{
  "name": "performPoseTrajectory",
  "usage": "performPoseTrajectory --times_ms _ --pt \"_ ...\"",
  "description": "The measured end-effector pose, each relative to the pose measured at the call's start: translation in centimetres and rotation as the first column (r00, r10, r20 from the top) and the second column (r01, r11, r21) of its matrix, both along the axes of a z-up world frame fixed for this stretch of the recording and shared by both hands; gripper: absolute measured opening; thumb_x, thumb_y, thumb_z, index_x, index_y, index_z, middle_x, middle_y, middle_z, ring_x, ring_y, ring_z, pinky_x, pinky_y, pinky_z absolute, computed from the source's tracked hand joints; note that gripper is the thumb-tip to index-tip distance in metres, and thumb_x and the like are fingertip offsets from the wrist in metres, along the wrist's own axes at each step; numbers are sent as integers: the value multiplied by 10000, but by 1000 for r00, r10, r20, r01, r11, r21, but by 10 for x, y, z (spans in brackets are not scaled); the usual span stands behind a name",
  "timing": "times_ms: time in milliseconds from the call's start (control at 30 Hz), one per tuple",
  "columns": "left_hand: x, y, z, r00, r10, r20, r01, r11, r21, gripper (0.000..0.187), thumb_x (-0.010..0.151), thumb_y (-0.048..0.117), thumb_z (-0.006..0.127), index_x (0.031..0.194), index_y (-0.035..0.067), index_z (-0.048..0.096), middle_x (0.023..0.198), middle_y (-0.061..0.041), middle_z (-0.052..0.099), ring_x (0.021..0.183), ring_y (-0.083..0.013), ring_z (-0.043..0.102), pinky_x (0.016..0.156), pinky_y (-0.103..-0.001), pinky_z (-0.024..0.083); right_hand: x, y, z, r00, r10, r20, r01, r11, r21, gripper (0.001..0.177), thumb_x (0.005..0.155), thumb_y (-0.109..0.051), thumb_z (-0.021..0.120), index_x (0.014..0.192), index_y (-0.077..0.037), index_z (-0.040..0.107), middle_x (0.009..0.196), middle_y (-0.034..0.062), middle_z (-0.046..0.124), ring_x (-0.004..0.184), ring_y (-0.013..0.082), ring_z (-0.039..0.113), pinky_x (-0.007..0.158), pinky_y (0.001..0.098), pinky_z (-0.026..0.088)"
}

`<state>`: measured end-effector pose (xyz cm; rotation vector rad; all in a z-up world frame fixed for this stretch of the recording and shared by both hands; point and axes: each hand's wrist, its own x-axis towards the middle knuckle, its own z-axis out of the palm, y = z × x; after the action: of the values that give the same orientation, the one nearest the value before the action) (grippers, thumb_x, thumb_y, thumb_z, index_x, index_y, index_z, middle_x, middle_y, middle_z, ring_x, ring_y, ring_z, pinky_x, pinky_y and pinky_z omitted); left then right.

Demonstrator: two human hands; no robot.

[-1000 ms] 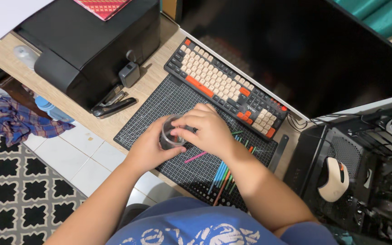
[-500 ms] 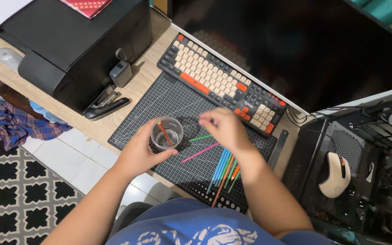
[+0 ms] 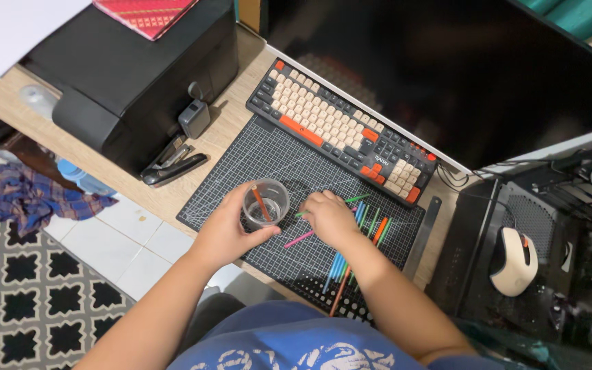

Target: The person organizes desk supplies by moving a stapler, a power bank, and a pen holder. They open a notebook, flip through its pages, and place it on a printer. They then place several colored pencils into a clear cup.

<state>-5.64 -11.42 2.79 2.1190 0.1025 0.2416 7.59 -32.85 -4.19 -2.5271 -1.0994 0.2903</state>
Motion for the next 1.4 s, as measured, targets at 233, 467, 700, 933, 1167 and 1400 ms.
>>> performPoseTrajectory --times_ms 233,467,700,933,1167,1400 --pt "0 6 2 999 -54 -2 54 999 -4 871 708 348 902 1412 52 482 1358 -169 587 1252 -327 602 993 -408 517 -3 1 50 971 -229 65 166 849 502 107 947 -128 715 1040 -76 706 1053 63 703 914 201 655 844 359 546" --pt "0 15 3 993 -112 46 110 993 43 858 716 359 906 1392 52 474 1340 -171 591 1247 -355 574 988 -437 504 -51 -1 169 945 -323 49 67 340 938 318 1113 -9 587 1362 -69 399 1209 121 626 955 124 668 894 272 602" --pt "2 22 -7 987 -153 57 151 988 46 887 708 361 902 1402 49 446 1314 -182 583 1233 -374 573 977 -447 508 -94 21 184 929 -344 138 -23 319 948 360 1074 49 590 1351 -77 399 1205 149 643 989 152 693 869 280 612" --pt "6 29 -10 969 -194 154 180 979 99 873 692 341 908 1380 48 457 1319 -188 573 1224 -399 555 949 -477 515 -100 60 140 909 -383 165 80 548 833 294 990 17 711 1228 -53 555 1149 96 710 979 136 683 863 279 560" --pt "6 31 -8 971 -219 100 208 972 105 866 704 371 890 1383 66 448 1298 -168 574 1215 -384 560 911 -474 524 -104 76 132 818 -493 297 225 749 623 185 889 -111 793 1032 -62 687 1039 73 742 971 246 681 840 351 548" --pt "12 32 -20 948 -244 203 224 968 117 894 690 353 897 1398 50 444 1297 -179 578 1224 -416 544 988 -490 479 -116 83 122 788 -570 232 338 716 611 140 888 -117 778 990 -57 701 1050 55 747 997 256 674 876 366 536"
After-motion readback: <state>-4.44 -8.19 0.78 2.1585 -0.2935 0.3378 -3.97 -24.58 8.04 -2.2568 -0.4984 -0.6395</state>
